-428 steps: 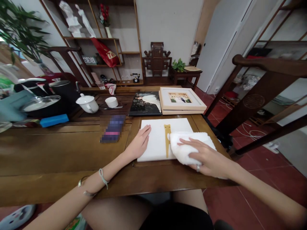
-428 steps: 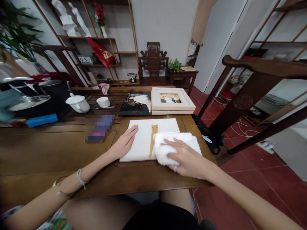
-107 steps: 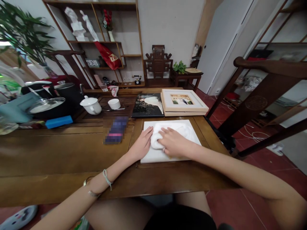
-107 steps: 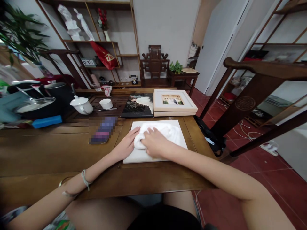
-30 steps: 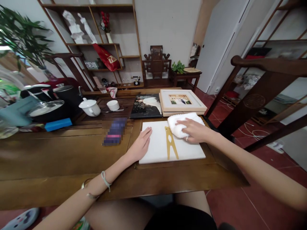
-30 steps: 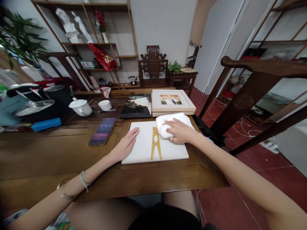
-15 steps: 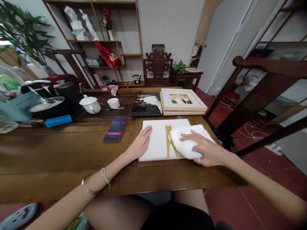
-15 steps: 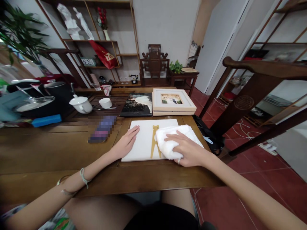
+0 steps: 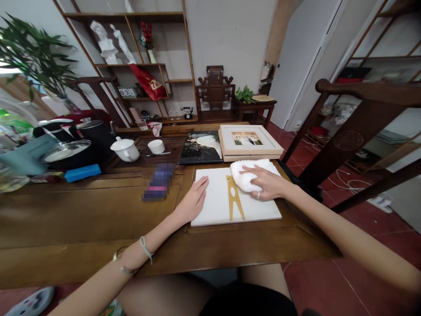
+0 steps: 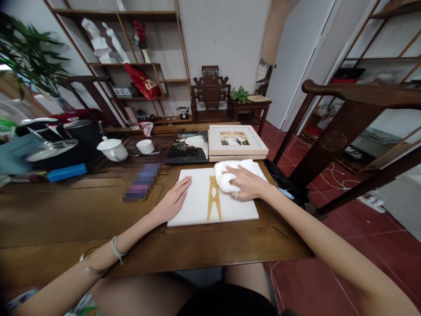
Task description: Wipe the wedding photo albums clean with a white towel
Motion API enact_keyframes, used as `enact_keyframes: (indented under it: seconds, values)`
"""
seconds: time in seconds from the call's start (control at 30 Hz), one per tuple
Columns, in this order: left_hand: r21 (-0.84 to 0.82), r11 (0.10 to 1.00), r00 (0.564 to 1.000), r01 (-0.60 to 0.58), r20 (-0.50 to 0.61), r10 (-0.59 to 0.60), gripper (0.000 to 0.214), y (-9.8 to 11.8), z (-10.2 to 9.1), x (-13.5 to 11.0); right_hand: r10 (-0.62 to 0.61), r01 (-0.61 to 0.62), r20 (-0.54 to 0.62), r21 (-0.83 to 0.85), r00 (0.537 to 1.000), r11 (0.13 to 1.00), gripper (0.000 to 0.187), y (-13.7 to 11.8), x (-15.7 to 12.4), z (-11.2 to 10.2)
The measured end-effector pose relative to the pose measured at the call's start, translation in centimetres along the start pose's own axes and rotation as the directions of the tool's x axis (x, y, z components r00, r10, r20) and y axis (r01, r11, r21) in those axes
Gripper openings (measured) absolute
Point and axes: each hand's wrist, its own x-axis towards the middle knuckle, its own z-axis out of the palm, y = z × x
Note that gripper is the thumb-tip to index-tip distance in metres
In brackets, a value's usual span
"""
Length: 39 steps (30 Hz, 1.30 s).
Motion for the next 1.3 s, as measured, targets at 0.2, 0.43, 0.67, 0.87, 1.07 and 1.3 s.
enact_keyframes:
  seconds: [0.2, 0.43, 0.67, 0.87, 1.07, 1.3]
  values:
    - [0.008, 1.0, 1.0, -0.003, -0.012, 0.003, 0.048, 0.1, 0.1, 0.0, -0.102, 0.101, 0.001, 0.05, 0.995, 0.994, 0.012, -5.1, -5.0, -0.3]
    - [0.008, 1.0, 0.999, -0.027, -0.029, 0.027, 0.048, 0.1, 0.2, 0.0, -0.111, 0.107, 0.042, 0.091, 0.993, 0.99, 0.013, -7.5, -7.3, -1.0]
    - [0.005, 1.0, 1.0, -0.014, -0.008, 0.014, 0.049, 0.2, 0.0, 0.0, 0.065, -0.065, 0.047, -0.01, 0.997, 0.998, 0.014, -2.3, -1.2, -1.5]
    - [0.012, 1.0, 1.0, 0.001, 0.013, -0.002, 0.049, 0.3, -0.1, 0.0, 0.094, -0.093, 0.027, -0.037, 0.995, 0.995, 0.018, 0.2, 1.9, -1.3]
    - [0.0, 1.0, 1.0, -0.005, -0.006, 0.005, 0.047, 0.2, 0.1, 0.0, 0.044, -0.044, 0.013, 0.031, 0.999, 0.999, 0.013, -3.4, -1.7, -1.2]
    - [-0.002, 1.0, 1.0, -0.007, -0.018, 0.007, 0.048, 0.2, 0.2, 0.1, -0.035, 0.034, 0.004, 0.15, 0.999, 0.988, 0.008, -7.8, -5.7, -1.7]
